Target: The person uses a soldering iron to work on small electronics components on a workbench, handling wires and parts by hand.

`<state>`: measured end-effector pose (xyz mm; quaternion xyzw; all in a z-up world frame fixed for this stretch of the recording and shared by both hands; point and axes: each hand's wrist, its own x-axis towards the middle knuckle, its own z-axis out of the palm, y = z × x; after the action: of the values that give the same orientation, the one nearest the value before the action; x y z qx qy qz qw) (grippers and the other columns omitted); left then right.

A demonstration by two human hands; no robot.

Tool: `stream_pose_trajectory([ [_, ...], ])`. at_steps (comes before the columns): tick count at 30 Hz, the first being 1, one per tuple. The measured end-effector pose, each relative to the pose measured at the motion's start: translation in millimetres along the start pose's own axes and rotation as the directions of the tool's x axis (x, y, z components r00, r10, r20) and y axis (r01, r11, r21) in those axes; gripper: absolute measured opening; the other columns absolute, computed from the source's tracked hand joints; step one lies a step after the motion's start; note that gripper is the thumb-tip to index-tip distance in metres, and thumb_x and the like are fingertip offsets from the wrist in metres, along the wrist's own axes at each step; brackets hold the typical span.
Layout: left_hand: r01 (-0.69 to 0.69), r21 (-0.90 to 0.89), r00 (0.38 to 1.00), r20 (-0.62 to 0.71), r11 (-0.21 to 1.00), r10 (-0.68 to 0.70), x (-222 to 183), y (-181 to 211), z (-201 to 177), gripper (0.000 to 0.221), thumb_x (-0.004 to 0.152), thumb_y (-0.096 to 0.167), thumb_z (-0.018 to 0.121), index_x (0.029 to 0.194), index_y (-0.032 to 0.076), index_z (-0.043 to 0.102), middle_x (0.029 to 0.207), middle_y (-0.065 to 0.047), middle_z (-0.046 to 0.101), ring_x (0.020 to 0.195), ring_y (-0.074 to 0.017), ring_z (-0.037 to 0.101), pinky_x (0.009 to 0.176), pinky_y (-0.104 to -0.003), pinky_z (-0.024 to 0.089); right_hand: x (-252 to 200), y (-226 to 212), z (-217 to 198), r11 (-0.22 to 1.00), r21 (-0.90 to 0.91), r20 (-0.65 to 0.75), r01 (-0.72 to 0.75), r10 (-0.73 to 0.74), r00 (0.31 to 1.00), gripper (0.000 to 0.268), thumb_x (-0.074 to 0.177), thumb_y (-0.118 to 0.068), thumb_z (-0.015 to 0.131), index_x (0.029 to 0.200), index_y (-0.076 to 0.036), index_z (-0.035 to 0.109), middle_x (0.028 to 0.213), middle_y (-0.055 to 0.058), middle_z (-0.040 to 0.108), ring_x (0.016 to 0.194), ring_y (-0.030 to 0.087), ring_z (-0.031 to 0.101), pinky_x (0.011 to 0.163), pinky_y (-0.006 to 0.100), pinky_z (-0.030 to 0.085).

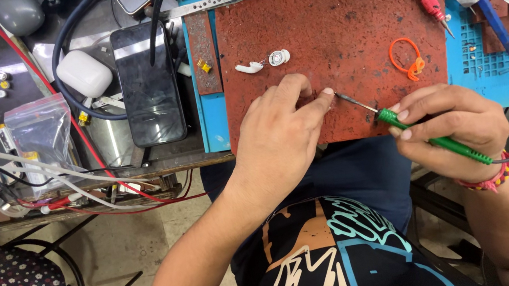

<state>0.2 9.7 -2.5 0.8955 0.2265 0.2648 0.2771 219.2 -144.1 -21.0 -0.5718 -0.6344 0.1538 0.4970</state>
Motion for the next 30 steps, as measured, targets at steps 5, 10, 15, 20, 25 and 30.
stream_pose_trajectory([
  [5, 0.002, 0.002, 1.0, -0.004, 1.0, -0.002, 0.0, -0.3, 0.4, 0.018, 0.098, 0.011, 0.069, 0.114, 0.008, 0.074, 0.104, -0.006, 0.055, 0.091, -0.0252, 0.061, 0.077, -0.041, 0.048, 5.0, -3.9, 1.0, 0.999, 0.041, -0.02, -0.024, 0.025, 0.999, 0.024, 0.073, 0.011, 0.081, 0.085, -0.005, 0.067, 0.095, 0.009, 0.067, 0.094, 0.023, 0.072, 0.09, 0.037, 0.063],
  [10, 0.004, 0.004, 1.0, 0.005, 1.0, -0.004, -0.5, -0.9, 0.6, 0.018, 0.098, 0.011, 0.069, 0.115, 0.009, 0.074, 0.103, -0.006, 0.055, 0.09, -0.0249, 0.061, 0.077, -0.041, 0.048, 5.1, -6.8, 0.6, 0.997, -0.012, -0.034, -0.077, 0.077, 0.996, 0.025, 0.076, 0.011, 0.081, 0.084, -0.005, 0.063, 0.097, 0.01, 0.067, 0.094, 0.021, 0.072, 0.086, 0.033, 0.064],
  [15, 0.003, -0.006, 1.0, 0.001, 1.0, -0.003, -1.4, -1.0, 0.5, 0.02, 0.097, 0.011, 0.069, 0.116, 0.008, 0.074, 0.104, -0.006, 0.055, 0.091, -0.0249, 0.061, 0.078, -0.041, 0.048, 3.3, -7.0, 0.5, 0.991, 0.005, -0.07, -0.136, 0.136, 0.988, 0.026, 0.08, 0.011, 0.081, 0.086, -0.004, 0.06, 0.099, 0.011, 0.067, 0.089, 0.017, 0.071, 0.083, 0.029, 0.063],
  [20, -0.001, -0.011, 1.0, 0.01, 1.0, 0.001, -1.4, -1.9, 0.2, 0.021, 0.096, 0.01, 0.068, 0.117, 0.009, 0.074, 0.104, -0.006, 0.055, 0.092, -0.0248, 0.061, 0.078, -0.041, 0.048, 0.0, -5.3, 0.0, 0.98, 0.063, -0.09, -0.19, 0.195, 0.977, 0.025, 0.084, 0.011, 0.08, 0.088, -0.003, 0.06, 0.099, 0.01, 0.065, 0.09, 0.016, 0.072, 0.082, 0.027, 0.063],
  [25, 0.0, -0.006, 1.0, 0.002, 1.0, 0.0, -2.1, -1.9, 1.7, 0.021, 0.096, 0.011, 0.069, 0.117, 0.009, 0.074, 0.104, -0.006, 0.055, 0.092, -0.0245, 0.061, 0.079, -0.041, 0.048, -1.1, -2.9, 0.2, 0.973, 0.101, -0.106, -0.206, 0.217, 0.97, 0.023, 0.083, 0.011, 0.078, 0.087, -0.002, 0.059, 0.099, 0.01, 0.064, 0.09, 0.015, 0.071, 0.081, 0.027, 0.064],
  [30, -0.001, -0.003, 1.0, 0.008, 1.0, 0.001, -1.9, -1.7, 0.7, 0.022, 0.096, 0.01, 0.069, 0.117, 0.009, 0.074, 0.104, -0.006, 0.054, 0.092, -0.0247, 0.061, 0.079, -0.041, 0.048, -7.4, 1.9, -1.3, 0.978, 0.096, -0.09, -0.184, 0.193, 0.977, 0.025, 0.087, 0.012, 0.08, 0.089, -0.003, 0.06, 0.097, 0.009, 0.065, 0.09, 0.016, 0.071, 0.082, 0.027, 0.063],
])
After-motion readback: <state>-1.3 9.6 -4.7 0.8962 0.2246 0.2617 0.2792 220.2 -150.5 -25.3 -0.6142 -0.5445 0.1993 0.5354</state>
